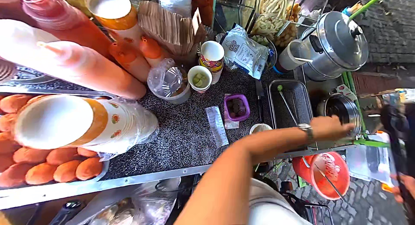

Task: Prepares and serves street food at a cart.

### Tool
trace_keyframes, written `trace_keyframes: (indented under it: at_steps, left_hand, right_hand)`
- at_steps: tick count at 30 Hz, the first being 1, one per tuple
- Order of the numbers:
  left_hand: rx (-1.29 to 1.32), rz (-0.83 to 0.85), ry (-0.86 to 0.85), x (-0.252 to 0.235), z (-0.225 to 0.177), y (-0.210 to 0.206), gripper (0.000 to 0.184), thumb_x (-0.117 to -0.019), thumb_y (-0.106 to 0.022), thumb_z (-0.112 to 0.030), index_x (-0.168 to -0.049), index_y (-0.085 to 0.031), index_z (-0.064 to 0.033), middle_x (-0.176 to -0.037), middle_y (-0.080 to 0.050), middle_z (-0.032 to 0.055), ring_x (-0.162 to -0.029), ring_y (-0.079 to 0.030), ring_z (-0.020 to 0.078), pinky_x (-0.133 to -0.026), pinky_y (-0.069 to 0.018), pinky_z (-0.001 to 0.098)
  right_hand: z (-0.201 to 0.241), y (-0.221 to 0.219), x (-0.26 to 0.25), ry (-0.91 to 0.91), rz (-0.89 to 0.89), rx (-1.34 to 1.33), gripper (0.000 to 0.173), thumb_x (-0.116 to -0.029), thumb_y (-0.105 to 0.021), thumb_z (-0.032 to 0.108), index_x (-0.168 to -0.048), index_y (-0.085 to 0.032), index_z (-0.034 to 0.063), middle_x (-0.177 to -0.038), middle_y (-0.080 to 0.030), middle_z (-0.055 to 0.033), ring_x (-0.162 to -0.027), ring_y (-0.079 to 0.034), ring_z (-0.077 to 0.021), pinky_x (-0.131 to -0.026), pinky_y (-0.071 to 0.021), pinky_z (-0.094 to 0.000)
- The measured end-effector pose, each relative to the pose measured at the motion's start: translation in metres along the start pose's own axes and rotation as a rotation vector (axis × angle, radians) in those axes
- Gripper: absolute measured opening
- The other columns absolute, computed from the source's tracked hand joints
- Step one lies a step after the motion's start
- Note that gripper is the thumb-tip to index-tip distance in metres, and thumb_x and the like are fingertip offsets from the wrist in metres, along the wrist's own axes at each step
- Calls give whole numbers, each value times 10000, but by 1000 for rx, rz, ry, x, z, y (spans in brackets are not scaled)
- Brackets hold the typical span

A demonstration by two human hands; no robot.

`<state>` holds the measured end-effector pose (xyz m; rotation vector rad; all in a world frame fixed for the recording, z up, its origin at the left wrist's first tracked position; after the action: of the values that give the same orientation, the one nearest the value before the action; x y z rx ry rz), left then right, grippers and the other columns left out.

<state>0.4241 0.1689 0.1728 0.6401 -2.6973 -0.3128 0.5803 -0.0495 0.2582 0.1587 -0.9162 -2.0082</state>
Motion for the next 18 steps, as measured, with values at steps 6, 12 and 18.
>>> trace_keyframes:
  at_steps: [6,12,18]
  left_hand:
    - [-344,-494,420,160,95,105,556,-1076,-469,-298,-1552,-324,-50,-902,-695,241,-831,-697,453,-704,-536,628]
    - [-502,-634,816,242,159,152,528,-1060,-419,-93,-1553,-289,44,-1057,-647,380,-998,-643,584,-797,-485,704]
    - [-653,-630,647,251,178,164,229,-1016,-446,19,-1169,-596,98,-1009,-659,349,-990,-655,554,-763,-483,686]
  right_hand:
    - [-18,-125,-29,-58,178,278,629,-1045,-557,398,-1505,-464,-21,-1406,-567,-277,-1255,-589,-340,-1066,-465,-525]
    - [-26,-211,-75,-41,198,568,940,-1000,-622,518,-1591,-216,-91,-1548,-312,-420,-1421,-356,-579,-1150,-311,-687]
    - [27,-237,-58,338,150,529,732,-978,-663,474,-1497,-490,-12,-1602,-321,-322,-1479,-258,-563,-1172,-230,-718]
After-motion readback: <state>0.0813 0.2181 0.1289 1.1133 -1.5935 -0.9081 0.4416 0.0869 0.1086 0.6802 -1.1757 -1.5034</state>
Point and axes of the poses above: each hand's wrist, its own x-axis away from the middle knuckle, its own y-axis out of the back of the hand, z = x × y, the point moved 2 cm from there along -x, towards the middle knuckle
